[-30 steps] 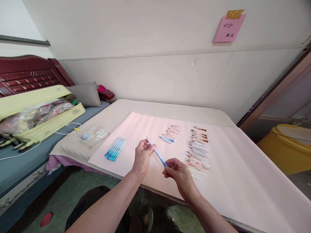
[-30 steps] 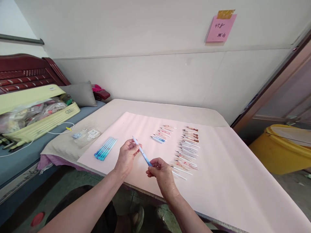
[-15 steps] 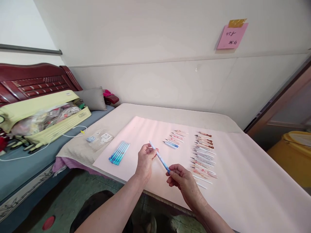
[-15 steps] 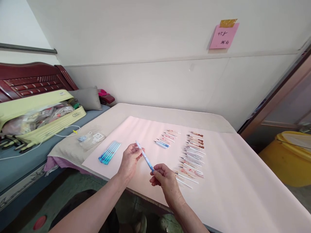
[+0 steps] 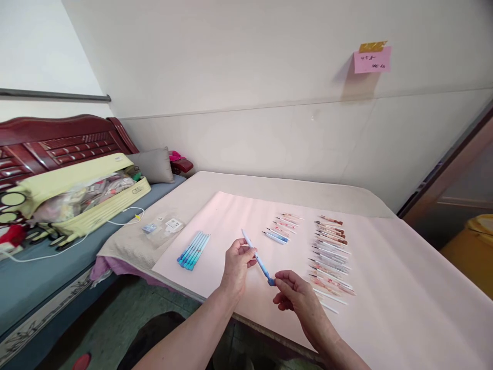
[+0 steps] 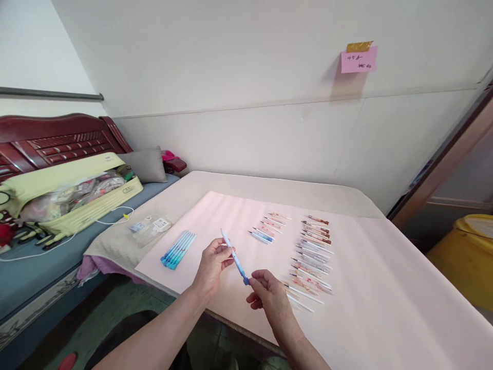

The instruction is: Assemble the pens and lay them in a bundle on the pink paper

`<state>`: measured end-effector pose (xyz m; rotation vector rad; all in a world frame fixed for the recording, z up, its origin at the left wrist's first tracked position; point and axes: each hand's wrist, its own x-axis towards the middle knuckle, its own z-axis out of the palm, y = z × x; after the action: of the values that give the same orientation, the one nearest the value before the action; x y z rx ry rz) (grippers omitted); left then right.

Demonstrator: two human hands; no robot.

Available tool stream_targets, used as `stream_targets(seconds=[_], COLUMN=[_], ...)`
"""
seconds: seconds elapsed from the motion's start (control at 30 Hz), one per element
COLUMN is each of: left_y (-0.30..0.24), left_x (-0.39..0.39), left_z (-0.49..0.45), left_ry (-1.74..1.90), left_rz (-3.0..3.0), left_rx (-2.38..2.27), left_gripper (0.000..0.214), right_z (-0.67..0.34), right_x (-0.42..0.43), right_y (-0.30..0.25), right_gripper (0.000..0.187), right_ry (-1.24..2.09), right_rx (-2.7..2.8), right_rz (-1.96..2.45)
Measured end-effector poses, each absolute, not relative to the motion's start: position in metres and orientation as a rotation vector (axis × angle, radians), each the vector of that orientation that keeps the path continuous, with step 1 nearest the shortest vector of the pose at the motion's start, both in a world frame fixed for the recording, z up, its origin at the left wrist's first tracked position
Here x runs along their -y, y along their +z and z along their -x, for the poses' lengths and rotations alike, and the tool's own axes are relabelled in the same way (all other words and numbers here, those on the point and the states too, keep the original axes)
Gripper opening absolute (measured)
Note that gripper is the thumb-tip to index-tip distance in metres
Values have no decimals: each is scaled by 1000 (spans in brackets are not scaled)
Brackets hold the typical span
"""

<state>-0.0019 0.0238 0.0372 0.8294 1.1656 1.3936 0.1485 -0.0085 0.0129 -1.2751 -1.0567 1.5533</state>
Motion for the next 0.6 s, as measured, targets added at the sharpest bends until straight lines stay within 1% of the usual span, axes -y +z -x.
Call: stream_targets(seconds=[0.07, 0.13, 0.17, 0.2, 0.23, 0.27, 0.3, 0.4, 0.47, 0.6], left_y=[34, 29, 25, 22, 19, 17, 15, 14, 13, 4], left_x=[-28, -37, -43, -51, -59, -68, -76, -94, -98, -98], left_z=[7, 17, 24, 32, 42, 53, 65, 101, 118, 133], left_ry=[1399, 1343, 1266, 1135, 918, 833, 778, 599, 468, 229], left_rz=[-875, -1010, -1114, -1257, -1435, -1483, -1505, -1560, -1582, -1624], left_rx=[-1221, -1381, -1506, -1664, -1843, -1920, -1985, -2214, -2336, -2450], left_gripper=[25, 22, 21, 21, 21, 19, 16, 20, 16, 17], right_z=[-149, -151, -152, -154, -155, -157, -158, -162, -164, -165], right_x=[8, 7, 6, 6, 5, 5, 4, 4, 4, 5], right_y=[13, 13, 13, 12, 11, 11, 10, 10, 13, 20], right_gripper=[27, 25, 24, 24, 24, 24, 25, 27, 26, 23], right_ry=[1525, 1506, 1498, 1495, 1493, 1498, 1506, 1522, 1514, 1471], right_rx=[1077, 1095, 1103, 1111, 1121, 1128, 1134, 1142, 1146, 1143], right_rz=[1343, 1370, 1373, 1377, 1380, 1388, 1393, 1382, 1373, 1351])
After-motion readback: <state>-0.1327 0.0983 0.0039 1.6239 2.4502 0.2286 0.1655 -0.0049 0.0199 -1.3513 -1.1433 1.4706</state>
